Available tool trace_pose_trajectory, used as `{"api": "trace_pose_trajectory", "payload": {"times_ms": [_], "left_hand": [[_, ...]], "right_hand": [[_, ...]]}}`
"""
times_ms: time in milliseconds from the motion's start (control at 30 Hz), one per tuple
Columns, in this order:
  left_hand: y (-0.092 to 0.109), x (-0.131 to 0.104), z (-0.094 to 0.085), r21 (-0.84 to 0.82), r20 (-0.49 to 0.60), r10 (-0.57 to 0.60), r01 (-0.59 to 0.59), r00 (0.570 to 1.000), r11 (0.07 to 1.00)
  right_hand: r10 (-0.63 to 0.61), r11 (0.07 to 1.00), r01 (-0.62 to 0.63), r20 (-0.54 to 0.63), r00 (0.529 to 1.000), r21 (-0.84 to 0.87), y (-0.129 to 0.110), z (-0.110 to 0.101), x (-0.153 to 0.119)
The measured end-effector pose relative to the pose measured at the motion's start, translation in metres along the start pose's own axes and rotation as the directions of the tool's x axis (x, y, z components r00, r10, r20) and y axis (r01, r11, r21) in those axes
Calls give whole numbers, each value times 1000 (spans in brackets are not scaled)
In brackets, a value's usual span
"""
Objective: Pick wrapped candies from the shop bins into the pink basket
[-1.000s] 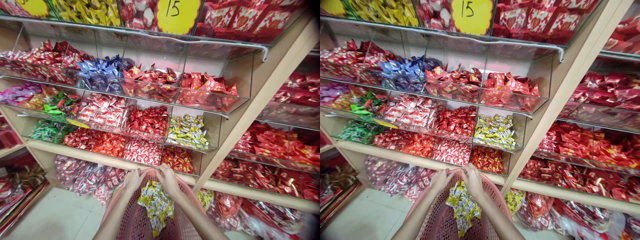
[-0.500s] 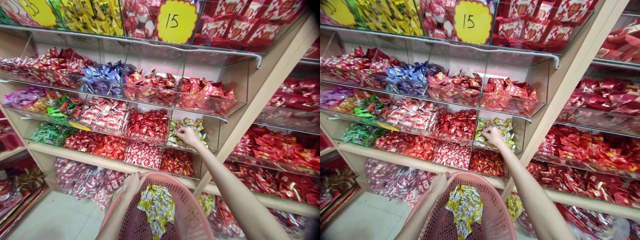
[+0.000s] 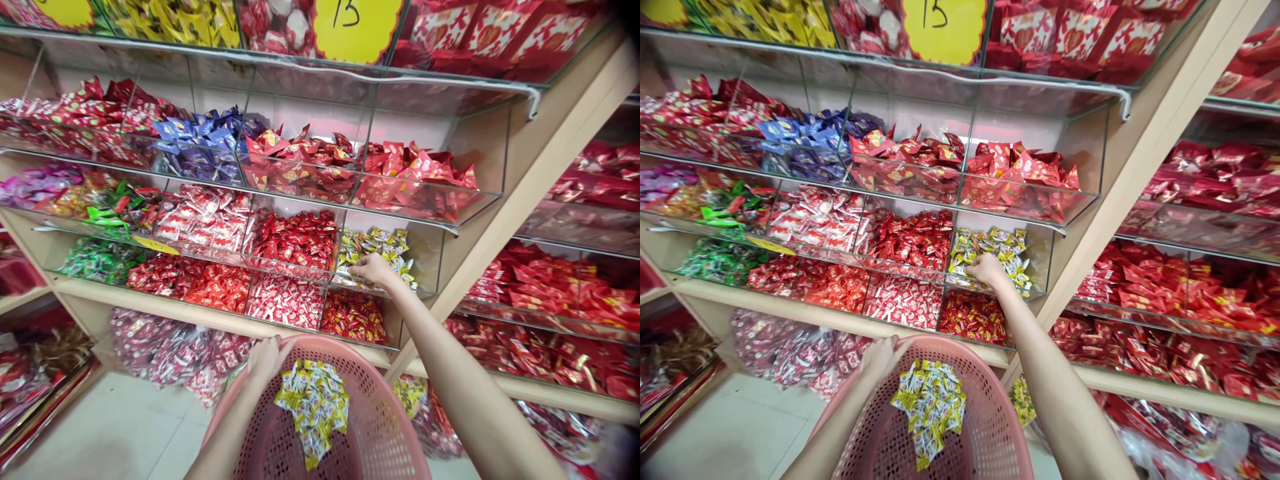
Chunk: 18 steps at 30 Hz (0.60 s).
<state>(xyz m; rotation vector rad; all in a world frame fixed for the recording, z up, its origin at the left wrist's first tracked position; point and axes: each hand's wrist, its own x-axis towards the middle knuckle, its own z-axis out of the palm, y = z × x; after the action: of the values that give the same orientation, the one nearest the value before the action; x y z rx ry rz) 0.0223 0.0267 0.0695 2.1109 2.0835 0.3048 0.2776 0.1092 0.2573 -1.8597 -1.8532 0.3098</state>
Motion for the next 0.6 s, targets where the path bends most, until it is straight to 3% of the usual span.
{"api": "trace_pose_trajectory", "payload": {"times_ms": [367, 600], "left_hand": [[-2, 2, 2, 3, 12, -8, 8, 1000, 1000], [-2, 1, 1, -5, 13, -5, 5, 1000, 1000]], "right_hand": [[-96, 980, 115, -121, 988, 161, 7, 6, 4], [-177, 956, 209, -164, 971, 206, 0, -1, -5]]}}
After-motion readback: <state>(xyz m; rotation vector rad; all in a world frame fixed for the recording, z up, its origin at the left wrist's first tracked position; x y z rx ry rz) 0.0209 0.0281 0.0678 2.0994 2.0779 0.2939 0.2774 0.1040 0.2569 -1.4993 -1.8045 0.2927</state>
